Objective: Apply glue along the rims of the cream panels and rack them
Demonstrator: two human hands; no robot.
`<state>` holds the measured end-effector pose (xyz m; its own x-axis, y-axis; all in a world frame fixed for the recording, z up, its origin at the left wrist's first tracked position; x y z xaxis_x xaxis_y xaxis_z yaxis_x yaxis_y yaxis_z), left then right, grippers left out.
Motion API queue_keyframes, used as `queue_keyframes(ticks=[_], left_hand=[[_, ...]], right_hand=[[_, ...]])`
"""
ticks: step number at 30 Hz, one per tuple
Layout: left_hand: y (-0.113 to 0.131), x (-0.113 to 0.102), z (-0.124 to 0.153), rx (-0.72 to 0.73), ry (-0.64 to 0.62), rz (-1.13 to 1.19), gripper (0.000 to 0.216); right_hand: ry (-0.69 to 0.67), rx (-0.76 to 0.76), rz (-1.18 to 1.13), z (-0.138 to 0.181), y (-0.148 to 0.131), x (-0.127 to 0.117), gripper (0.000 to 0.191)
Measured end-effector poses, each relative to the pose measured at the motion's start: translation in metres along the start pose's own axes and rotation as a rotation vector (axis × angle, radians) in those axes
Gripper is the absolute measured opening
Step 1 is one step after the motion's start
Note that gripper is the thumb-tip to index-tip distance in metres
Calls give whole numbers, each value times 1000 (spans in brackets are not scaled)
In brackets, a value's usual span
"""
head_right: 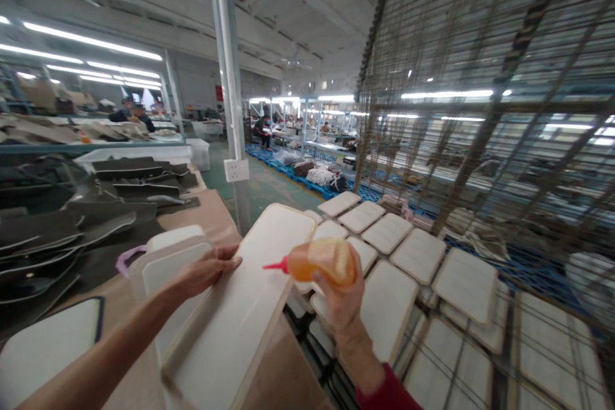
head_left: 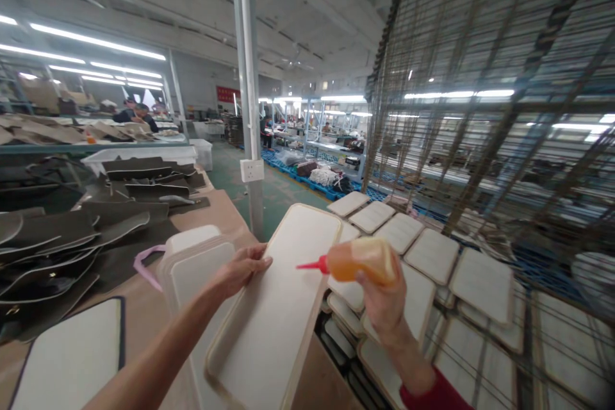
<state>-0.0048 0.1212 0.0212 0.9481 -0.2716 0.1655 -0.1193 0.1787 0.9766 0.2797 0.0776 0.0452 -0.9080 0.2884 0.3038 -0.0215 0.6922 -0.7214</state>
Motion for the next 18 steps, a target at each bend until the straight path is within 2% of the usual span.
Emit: queue_keyframes(ticks=[3,5,7,10,11,13,17,18], left_hand=[[0,9,4,18,-35,25,43],[1,11,4,18,-42,49,44],[-1,9,1,2,-32,55,46],[-6,3,-2,-10,-14,37,50],[-7,1,-3,-9,-10,30,51],[-11,1,-2,-15,-23,12,52],[-12,14,4,-27,-120,2,52],[-11,17,5,-25,-137,11,52]], right_hand=[[143,-46,-39,-34,4,-1,68],[148,-43,-30,-27,4,-1,67],[63,-12,22,3,2,2,62],[-209,33,128,59,-7,17,68],[-245,48,142,70,-9,19,68],[-188,50,141,68,-14,18,65],[122,15,77,12,-10,5,66],[164,13,56,3,-7,3,68]])
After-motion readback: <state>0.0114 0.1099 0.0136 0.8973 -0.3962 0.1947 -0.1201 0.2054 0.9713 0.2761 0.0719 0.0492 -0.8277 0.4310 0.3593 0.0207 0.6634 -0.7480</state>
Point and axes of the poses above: each hand's wrist, its own z-axis away from the middle knuckle, its own x-axis out of the palm, y = z × x, the point moved 8 cm from there along -z, towards the middle knuckle, and after that the axes turned 1 degree about -x, right-handed, at the moved point
